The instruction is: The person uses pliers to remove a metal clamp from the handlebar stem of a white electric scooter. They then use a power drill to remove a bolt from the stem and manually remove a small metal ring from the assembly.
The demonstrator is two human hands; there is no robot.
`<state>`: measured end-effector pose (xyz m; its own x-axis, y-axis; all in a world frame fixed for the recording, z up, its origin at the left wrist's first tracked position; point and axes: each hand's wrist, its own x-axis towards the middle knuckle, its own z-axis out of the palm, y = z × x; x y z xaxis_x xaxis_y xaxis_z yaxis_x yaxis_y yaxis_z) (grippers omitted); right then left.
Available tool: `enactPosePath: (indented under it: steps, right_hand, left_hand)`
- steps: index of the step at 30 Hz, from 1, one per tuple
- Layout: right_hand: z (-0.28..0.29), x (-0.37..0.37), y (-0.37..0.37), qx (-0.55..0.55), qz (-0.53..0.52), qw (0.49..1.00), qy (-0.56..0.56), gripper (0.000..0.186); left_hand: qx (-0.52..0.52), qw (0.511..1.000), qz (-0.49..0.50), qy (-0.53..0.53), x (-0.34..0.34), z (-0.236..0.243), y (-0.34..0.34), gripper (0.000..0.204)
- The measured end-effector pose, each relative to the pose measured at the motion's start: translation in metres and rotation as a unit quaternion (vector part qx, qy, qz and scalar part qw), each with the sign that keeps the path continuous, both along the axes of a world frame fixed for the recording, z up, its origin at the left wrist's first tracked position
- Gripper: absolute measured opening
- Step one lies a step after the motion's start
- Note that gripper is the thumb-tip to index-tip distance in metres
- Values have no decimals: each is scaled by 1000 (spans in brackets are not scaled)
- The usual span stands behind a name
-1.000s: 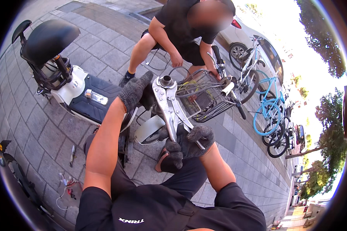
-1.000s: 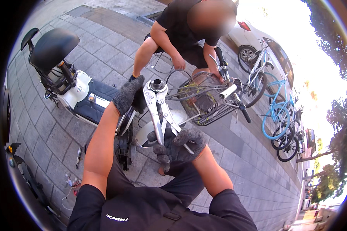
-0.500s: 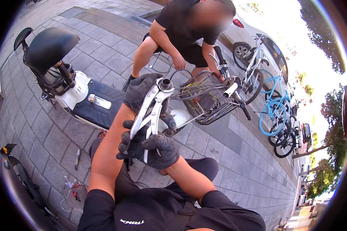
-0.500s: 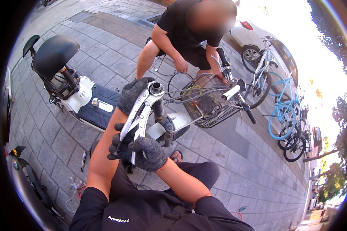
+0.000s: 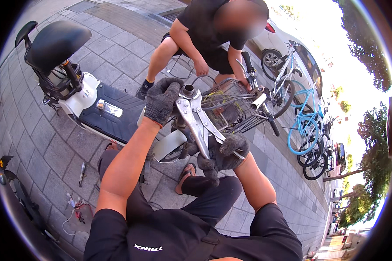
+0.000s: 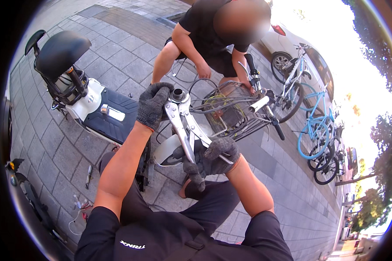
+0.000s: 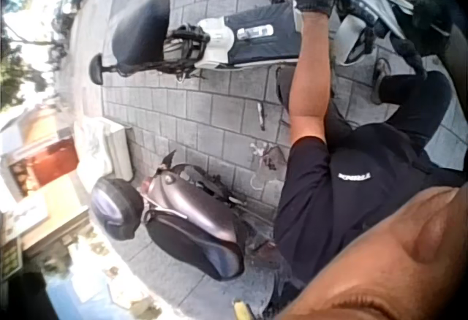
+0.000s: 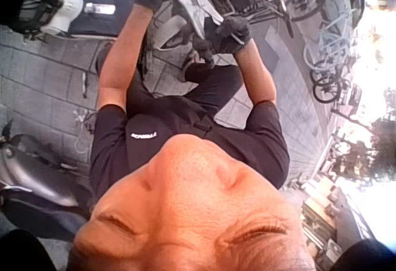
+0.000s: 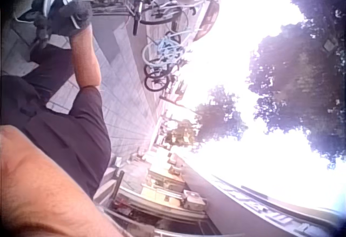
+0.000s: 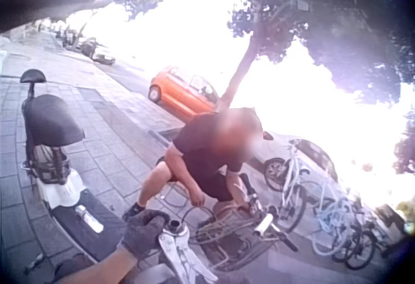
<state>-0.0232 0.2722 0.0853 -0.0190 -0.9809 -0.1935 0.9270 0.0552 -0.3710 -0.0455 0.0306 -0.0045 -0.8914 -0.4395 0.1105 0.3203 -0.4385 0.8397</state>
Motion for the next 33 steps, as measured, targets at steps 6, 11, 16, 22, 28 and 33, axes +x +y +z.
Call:
enactPosePath:
  steps: [6,11,16,22,28,33]
  right_hand:
    - [-25,50,-42,-33,-76,997,0,78]
    - [-66,84,-125,-117,-177,976,38,73]
    - [-81,88,-140,-132,-231,963,51,70]
    - [-17,38,-33,-105,-16,984,-142,73]
    - [-2,36,-29,-23,-92,995,-14,75]
    - [-43,70,-85,-66,-140,988,18,73]
  left_hand:
    - [97,991,-95,-11,-3,9,-10,20]
    - [171,962,-212,-29,-3,20,-29,21]
    - [188,949,-252,-18,-1,24,-30,21]
    - [84,994,-71,-26,-15,-1,-11,24]
    - [3,999,-6,-54,-15,0,-7,26]
    - [118,985,-129,5,-10,7,-17,26]
